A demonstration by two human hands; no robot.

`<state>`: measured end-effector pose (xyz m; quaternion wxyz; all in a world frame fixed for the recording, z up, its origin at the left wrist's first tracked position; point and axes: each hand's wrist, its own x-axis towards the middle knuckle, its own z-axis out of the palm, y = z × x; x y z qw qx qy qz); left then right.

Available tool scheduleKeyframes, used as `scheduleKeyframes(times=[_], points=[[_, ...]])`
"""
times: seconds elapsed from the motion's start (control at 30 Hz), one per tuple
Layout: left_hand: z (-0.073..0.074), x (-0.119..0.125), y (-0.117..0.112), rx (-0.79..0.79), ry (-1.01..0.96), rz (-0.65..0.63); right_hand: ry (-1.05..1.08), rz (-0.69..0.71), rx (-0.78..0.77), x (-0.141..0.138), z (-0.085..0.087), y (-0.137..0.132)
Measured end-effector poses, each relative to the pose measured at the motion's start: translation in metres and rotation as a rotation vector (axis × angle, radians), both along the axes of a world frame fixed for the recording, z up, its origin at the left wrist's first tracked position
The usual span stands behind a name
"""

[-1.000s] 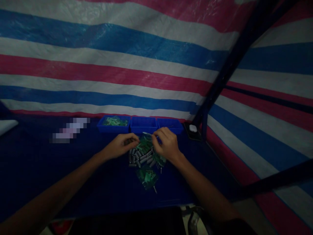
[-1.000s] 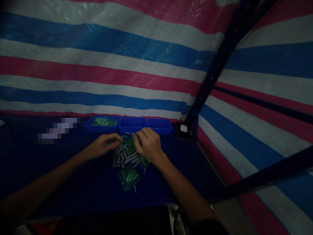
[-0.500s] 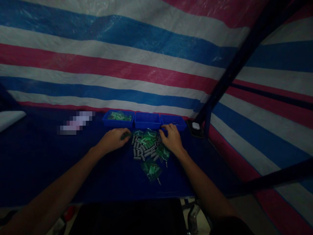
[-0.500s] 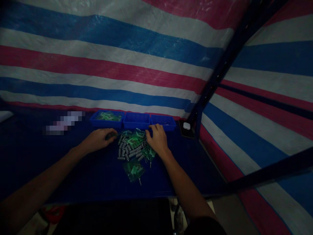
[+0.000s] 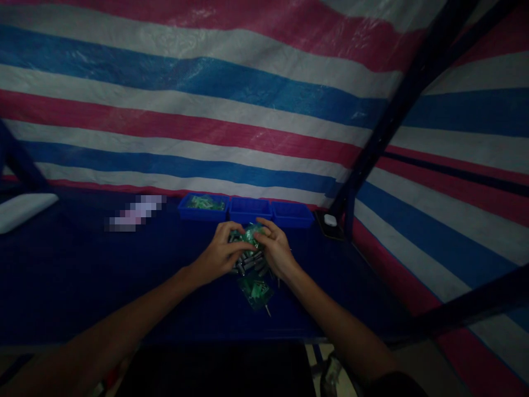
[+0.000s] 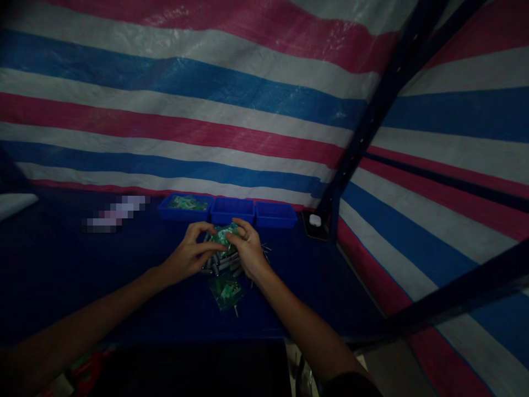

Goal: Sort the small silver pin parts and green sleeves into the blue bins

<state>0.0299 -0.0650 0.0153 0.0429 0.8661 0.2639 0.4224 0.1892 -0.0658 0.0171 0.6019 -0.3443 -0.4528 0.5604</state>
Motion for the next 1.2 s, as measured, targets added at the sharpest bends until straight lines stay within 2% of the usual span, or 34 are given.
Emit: scheduleKeyframes(times=[0.1, 0.23, 0.3, 0.37, 0.47, 0.57, 0.63, 0.73, 0.8, 0.87, 0.93, 1.0, 1.03, 1.1, 1.2], points=[[0.003, -0.004, 0.004, -0.244, -0.067, 0.030, -0.160, -0.107, 0.147, 0.008, 0.002, 0.002], [0.006, -0.013, 0.016, -0.857, -0.252, -0.182, -0.604, -0.207, 0.506, 0.011, 0.004, -0.005], [0.006, -0.015, 0.019, -1.087, -0.371, -0.226, -0.833, -0.252, 0.664, 0.010, 0.004, -0.010], [0.006, -0.014, 0.019, -1.185, -0.447, -0.206, -1.002, -0.287, 0.756, 0.009, 0.002, -0.014], [0.005, -0.009, 0.014, -1.214, -0.478, -0.180, -1.149, -0.316, 0.820, 0.008, -0.003, -0.015], [0.005, -0.004, 0.011, -1.162, -0.520, -0.156, -1.195, -0.338, 0.813, 0.008, -0.006, -0.013], [0.011, -0.007, 0.016, -1.022, -0.591, -0.082, -1.169, -0.388, 0.760, 0.009, -0.006, -0.012], [0.030, -0.025, 0.038, -0.719, -0.784, 0.153, -1.104, -0.473, 0.672, 0.012, -0.005, -0.007], [0.046, -0.045, 0.060, -0.631, -0.863, 0.307, -1.094, -0.493, 0.626, 0.015, -0.006, -0.003], [0.058, -0.064, 0.083, -0.633, -0.756, 0.471, -1.109, -0.491, 0.581, 0.018, -0.007, 0.002], [0.061, -0.080, 0.098, -0.620, -0.544, 0.673, -1.138, -0.481, 0.527, 0.022, -0.008, 0.006], [0.054, -0.089, 0.103, -0.400, -0.345, 0.847, -1.174, -0.466, 0.471, 0.025, -0.010, 0.010], [0.047, -0.091, 0.102, -0.260, -0.265, 0.866, -1.192, -0.456, 0.448, 0.027, -0.011, 0.011], [0.028, -0.090, 0.095, -0.059, -0.135, 0.823, -1.223, -0.440, 0.417, 0.031, -0.013, 0.015], [0.002, -0.077, 0.083, -0.034, 0.091, 0.612, -1.255, -0.415, 0.386, 0.036, -0.014, 0.019]])
